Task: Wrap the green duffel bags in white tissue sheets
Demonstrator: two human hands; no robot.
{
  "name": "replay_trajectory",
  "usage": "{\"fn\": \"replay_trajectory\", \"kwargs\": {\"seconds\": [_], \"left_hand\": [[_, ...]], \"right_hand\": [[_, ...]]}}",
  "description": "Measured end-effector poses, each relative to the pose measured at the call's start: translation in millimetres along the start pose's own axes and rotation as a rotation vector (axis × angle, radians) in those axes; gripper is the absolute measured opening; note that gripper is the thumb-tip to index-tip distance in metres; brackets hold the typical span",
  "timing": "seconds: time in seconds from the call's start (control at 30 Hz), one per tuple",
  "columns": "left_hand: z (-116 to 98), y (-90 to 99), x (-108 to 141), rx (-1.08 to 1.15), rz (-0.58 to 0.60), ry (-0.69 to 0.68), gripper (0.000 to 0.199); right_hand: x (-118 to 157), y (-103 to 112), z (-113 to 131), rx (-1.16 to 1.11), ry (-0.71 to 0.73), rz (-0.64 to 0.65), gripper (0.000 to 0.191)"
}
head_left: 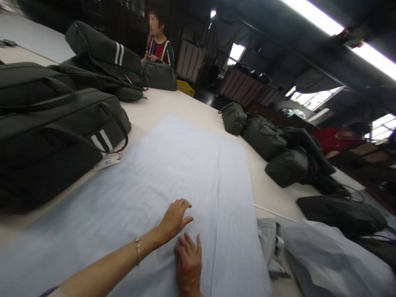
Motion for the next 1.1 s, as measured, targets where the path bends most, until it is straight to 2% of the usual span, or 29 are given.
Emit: {"fn": "replay_trajectory", "kwargs": {"seconds": [0.1, 0.17, 0.23, 0.3, 0.4, 0.47, 0.57, 0.67, 0.77, 0.9, 1.0, 1.07, 1.1], "left_hand": [[-3, -33.3, -48, -0.042, -0.039, -0.072, 0.077], [7, -52.3, -66, -0.069, -0.044, -0.100, 0.086], [24, -65.5, -72, -0.091, -0.050, -0.110, 0.080], [38, -72.7, -71, -0.103, -0.063, -0.117, 0.072], [50, -74.7, -69, -0.102, -0.090, -0.116, 0.063], [58, -70.9, -70, -0.090, -0.111, -0.087, 0.056], [69, -58.1, -76, -0.049, -0.153, -0.011, 0.050], [72, -44.5, -85, 0.007, -0.183, 0.064, 0.046], [62, -39.4, -106, 0.046, -0.192, 0.130, 0.038], [53, -51.4, -152, 0.026, -0.160, 0.224, 0.040], [59, -69.2, -181, 0.035, -0.084, 0.254, 0.018], [69, -77.0, -191, 0.068, -0.047, 0.279, 0.006], [75, -78.7, -194, 0.091, -0.039, 0.297, 0.004]], "right_hand": [[-5, -5, -8, -0.025, -0.038, 0.032, 0.020], [-14, -6, -28, 0.000, -0.060, 0.046, 0.019], [-33, -10, -61, 0.091, -0.098, 0.040, 0.020], [-60, -23, -100, 0.210, -0.161, 0.049, 0.031], [-95, -63, -150, 0.319, -0.277, 0.148, 0.059], [-108, -91, -165, 0.330, -0.318, 0.211, 0.062], [-113, -113, -161, 0.311, -0.267, 0.209, 0.049], [-113, -111, -150, 0.290, -0.154, 0.130, 0.040], [-117, -102, -143, 0.244, -0.081, 0.043, 0.033], [-132, -96, -127, 0.177, -0.045, -0.020, 0.028], [-143, -89, -120, 0.076, -0.051, -0.019, 0.027], [-150, -76, -136, 0.031, -0.055, -0.032, 0.027], [-152, -66, -153, 0.047, -0.062, -0.060, 0.027]]}}
Point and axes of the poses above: each hand's wrist, its own x-axis away from the middle knuckle, its own y-axis out of the back of the hand, z = x × y, the point moved 9 cm from there along -x, towards the middle knuckle, and after that the axes turned 13 degrees about -z, right-handed, at the moved point
